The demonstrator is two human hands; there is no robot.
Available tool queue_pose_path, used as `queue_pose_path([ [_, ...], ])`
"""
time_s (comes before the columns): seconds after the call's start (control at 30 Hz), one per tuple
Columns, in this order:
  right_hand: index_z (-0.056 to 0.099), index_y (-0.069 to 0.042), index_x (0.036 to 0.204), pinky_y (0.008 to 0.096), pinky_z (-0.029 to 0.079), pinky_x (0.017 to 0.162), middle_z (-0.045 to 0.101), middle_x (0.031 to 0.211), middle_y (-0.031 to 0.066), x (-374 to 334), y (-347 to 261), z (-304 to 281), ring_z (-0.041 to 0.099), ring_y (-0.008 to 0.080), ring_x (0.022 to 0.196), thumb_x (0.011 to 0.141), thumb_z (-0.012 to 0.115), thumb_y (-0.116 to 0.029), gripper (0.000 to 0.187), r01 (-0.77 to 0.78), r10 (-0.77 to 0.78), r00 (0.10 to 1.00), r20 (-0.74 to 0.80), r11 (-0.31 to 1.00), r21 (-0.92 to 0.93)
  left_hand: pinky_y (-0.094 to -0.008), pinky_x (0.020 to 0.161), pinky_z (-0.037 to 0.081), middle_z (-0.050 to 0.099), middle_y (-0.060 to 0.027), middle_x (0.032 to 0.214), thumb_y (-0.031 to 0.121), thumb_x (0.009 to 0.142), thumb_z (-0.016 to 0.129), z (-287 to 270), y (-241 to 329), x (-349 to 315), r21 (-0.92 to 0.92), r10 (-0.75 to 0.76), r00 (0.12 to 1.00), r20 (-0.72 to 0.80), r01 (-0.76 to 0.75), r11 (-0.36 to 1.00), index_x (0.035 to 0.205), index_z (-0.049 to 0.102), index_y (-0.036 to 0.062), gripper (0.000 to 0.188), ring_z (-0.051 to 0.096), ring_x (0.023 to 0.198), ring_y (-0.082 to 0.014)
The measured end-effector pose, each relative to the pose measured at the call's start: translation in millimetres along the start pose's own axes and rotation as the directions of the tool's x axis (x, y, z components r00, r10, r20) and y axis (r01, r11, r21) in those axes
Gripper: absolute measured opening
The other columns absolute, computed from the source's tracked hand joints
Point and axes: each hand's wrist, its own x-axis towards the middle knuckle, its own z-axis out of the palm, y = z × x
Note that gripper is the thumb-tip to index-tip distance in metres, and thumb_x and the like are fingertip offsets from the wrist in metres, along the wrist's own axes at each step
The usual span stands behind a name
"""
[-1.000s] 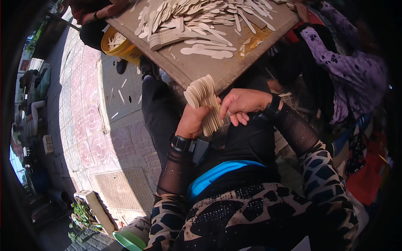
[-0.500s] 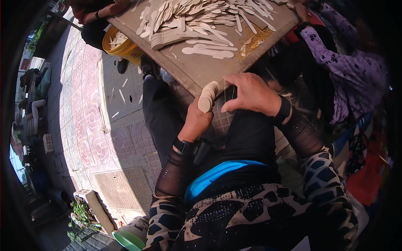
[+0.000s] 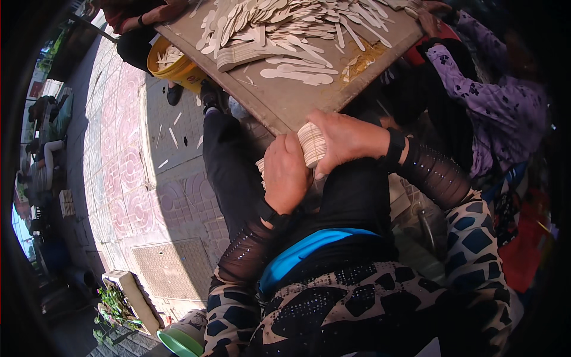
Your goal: Bundling and securing small wooden spoons with rubber bands.
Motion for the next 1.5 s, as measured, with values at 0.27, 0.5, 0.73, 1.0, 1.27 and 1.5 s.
queue_pose_path([
  [0.27,0.049,0.006,0.11,0.0315,0.05,0.075,0.064,0.095,0.0171,9.3,1.7,-4.2,0.063,0.0226,0.088,0.048,0.09,-0.025,0.08,-0.118,0.102,0.989,0.108,0.982,0.148,-0.0455,0.075,0.043,0.053,-0.0207,0.092,0.002,0.062,0.069,4.7,-3.8,-1.4,-0.05,-0.002,1.0,-0.025,0.001,0.999,0.107,0.048,-0.0042,0.05,0.053,0.087,-0.0398],
  [0.5,0.049,0.004,0.115,0.0275,0.048,0.079,0.061,0.101,0.0088,9.6,15.8,12.1,0.058,0.0142,0.091,0.056,0.088,-0.018,0.074,-0.091,0.086,0.996,0.031,0.888,0.451,-0.0483,0.077,0.045,0.056,-0.0236,0.1,0.001,0.07,0.066,13.2,-1.2,-2.3,-0.296,-0.096,0.989,-0.108,0.06,0.953,0.115,0.048,-0.0001,0.049,0.054,0.093,-0.0443],
  [0.73,0.043,0.005,0.127,0.0282,0.048,0.085,0.06,0.113,0.0125,10.0,38.0,-11.2,0.06,0.0171,0.097,0.066,0.081,-0.015,0.075,-0.23,0.017,0.966,0.258,0.518,0.824,-0.0339,0.085,0.051,0.062,-0.0095,0.107,0.002,0.081,0.059,-8.9,-16.0,5.8,-0.807,-0.013,0.886,0.464,0.429,0.406,0.129,0.043,-0.0019,0.051,0.062,0.097,-0.0202],
  [1.0,0.04,0.007,0.129,0.0296,0.057,0.07,0.059,0.113,0.0133,-1.1,19.9,8.8,0.064,0.0193,0.086,0.064,0.083,-0.02,0.082,-0.134,-0.221,0.953,0.205,0.3,0.944,-0.0298,0.083,0.051,0.06,-0.0075,0.106,0.002,0.08,0.053,-35.5,-9.5,5.1,-0.789,0.149,0.786,0.601,0.613,-0.05,0.131,0.041,0.0009,0.053,0.06,0.098,-0.0168],
  [1.27,0.04,0.006,0.13,0.0281,0.058,0.07,0.053,0.126,0.0154,-12.2,20.9,20.7,0.06,0.0196,0.105,0.061,0.085,-0.022,0.087,0.085,-0.177,0.983,-0.045,0.225,0.971,-0.0275,0.085,0.047,0.059,-0.0048,0.105,-0.008,0.077,0.046,-45.1,6.0,18.8,-0.746,0.078,0.762,0.642,0.599,0.29,0.128,0.048,0.0027,0.052,0.058,0.095,-0.0141],
  [1.5,0.042,0.0,0.135,0.0494,0.024,0.11,0.051,0.131,0.0212,-22.6,-10.9,9.4,0.031,0.0391,0.136,0.055,0.079,-0.061,0.107,0.373,-0.388,0.876,-0.286,0.921,-0.108,-0.0304,0.09,0.046,0.059,-0.0096,0.117,-0.003,0.076,0.056,-35.7,-8.1,28.0,-0.576,0.094,0.662,0.743,0.563,0.593,0.128,0.048,0.0014,0.052,0.057,0.105,-0.0165],
])
